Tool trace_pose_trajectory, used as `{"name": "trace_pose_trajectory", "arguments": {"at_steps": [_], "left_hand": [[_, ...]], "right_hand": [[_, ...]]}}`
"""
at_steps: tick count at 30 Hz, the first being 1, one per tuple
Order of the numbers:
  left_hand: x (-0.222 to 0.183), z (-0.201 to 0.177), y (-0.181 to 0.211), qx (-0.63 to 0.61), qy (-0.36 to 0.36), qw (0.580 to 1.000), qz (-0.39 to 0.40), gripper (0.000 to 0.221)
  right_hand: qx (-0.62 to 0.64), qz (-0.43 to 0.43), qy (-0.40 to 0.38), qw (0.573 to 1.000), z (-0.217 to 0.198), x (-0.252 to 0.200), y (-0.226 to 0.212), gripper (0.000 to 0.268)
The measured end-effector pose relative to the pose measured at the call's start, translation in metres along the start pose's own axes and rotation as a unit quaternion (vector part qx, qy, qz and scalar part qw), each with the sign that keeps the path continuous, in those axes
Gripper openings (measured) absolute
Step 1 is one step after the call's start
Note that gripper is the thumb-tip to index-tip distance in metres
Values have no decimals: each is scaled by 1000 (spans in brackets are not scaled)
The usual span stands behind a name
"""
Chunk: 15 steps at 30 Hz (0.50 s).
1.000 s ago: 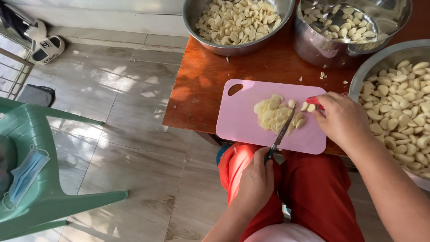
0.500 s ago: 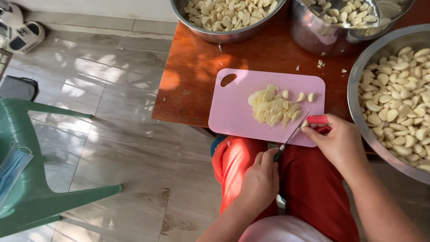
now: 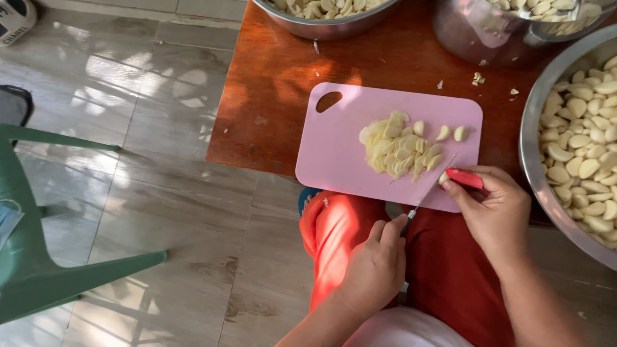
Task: Slicing peeled garlic cloves into thin pieces on a pink cutting board using a small knife.
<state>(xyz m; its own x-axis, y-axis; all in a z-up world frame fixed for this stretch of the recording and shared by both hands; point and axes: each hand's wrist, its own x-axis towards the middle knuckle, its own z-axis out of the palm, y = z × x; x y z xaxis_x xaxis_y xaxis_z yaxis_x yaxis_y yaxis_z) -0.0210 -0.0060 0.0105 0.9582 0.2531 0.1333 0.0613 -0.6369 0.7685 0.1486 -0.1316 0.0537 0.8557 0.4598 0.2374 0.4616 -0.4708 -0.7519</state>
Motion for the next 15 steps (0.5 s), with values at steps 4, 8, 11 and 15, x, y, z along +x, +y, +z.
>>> {"name": "trace_pose_trajectory", "arguments": {"at_steps": [4, 8, 11, 15], "left_hand": [[2, -7, 6, -72, -8, 996, -46, 41], [3, -3, 3, -18, 5, 1000, 6, 39], [4, -5, 3, -42, 10, 999, -19, 37], [4, -12, 3, -85, 22, 994, -60, 38]], "right_hand": [[15, -8, 14, 1000, 2, -1, -2, 15], [12, -12, 14, 1000, 5, 0, 0, 18], [0, -17, 13, 1000, 5, 0, 2, 15], [1, -12, 5, 1000, 4, 1, -4, 16]]}}
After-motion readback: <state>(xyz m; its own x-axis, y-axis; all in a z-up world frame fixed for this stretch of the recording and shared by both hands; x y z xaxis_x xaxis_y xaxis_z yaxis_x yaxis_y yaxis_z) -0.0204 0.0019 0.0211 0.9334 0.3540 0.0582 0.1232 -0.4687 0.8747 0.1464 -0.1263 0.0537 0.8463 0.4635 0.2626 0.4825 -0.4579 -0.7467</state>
